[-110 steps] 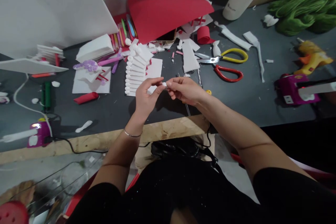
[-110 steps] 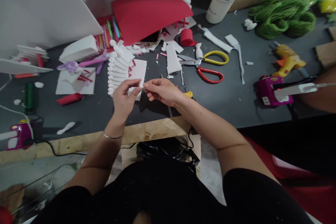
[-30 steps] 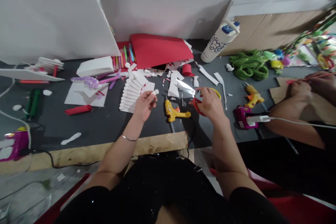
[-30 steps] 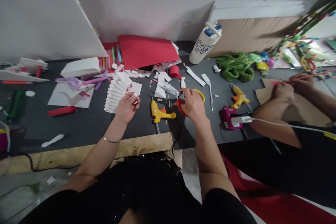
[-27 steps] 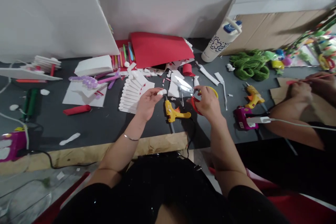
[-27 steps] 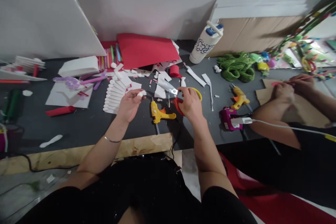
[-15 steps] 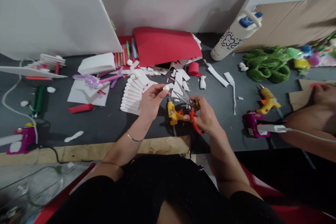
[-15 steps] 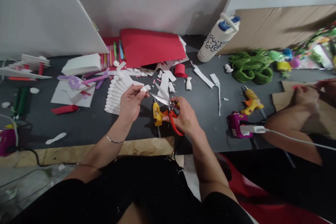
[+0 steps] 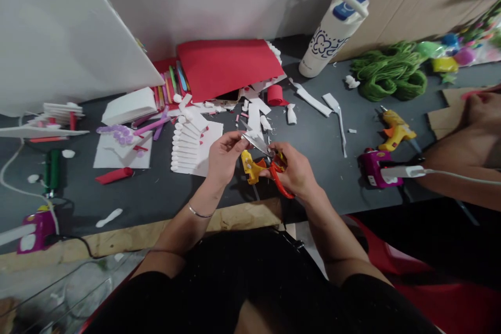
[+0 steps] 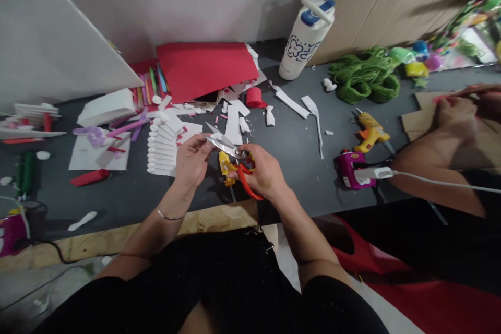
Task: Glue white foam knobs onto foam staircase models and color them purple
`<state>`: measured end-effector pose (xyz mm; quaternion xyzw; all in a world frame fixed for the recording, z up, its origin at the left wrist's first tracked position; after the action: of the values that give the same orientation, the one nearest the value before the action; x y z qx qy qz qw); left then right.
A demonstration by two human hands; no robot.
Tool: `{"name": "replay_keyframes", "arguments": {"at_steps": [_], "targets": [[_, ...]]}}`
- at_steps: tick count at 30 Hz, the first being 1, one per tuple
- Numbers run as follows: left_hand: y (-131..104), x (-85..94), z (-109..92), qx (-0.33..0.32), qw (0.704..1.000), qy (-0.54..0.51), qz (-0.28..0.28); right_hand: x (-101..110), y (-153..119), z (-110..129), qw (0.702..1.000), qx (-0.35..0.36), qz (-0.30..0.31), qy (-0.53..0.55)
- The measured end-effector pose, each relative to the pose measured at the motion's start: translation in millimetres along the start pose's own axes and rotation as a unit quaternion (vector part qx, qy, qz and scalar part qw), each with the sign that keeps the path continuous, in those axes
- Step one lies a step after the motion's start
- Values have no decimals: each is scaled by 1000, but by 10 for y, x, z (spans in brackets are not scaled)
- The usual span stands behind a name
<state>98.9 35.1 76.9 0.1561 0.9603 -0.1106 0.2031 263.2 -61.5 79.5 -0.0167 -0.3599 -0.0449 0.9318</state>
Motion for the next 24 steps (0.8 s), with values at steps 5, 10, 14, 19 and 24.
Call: {"name": "replay_keyframes", "arguments": {"at_steps": [5, 10, 14, 19, 24], "targets": [[-26, -43, 27, -7, 1000, 5, -9, 14, -48, 19, 1000, -2, -18, -14], [-54, -79, 53, 9, 1000, -3, -7, 25, -76, 33, 999, 5, -25, -20], [-58, -82, 43, 6, 1000, -2, -3, 19, -104, -9, 999, -6, -28, -27], [-66, -91, 43, 50, 998, -24, 13, 16, -122, -133, 999, -21, -23, 13], [-113, -69, 48, 121, 989, -78, 40, 100, -8, -356, 996, -62, -46, -51]]}}
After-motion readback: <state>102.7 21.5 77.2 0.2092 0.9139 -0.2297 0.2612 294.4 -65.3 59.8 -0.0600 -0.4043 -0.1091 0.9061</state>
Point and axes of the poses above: each hand's wrist, its own y-axis towards the middle knuckle, its own x-axis out of the back of the hand, z = x × y, the point moved 4 cm from there along y, towards the middle knuckle, and after that the axes turned 7 degrees about z, right-handed, at the moved point
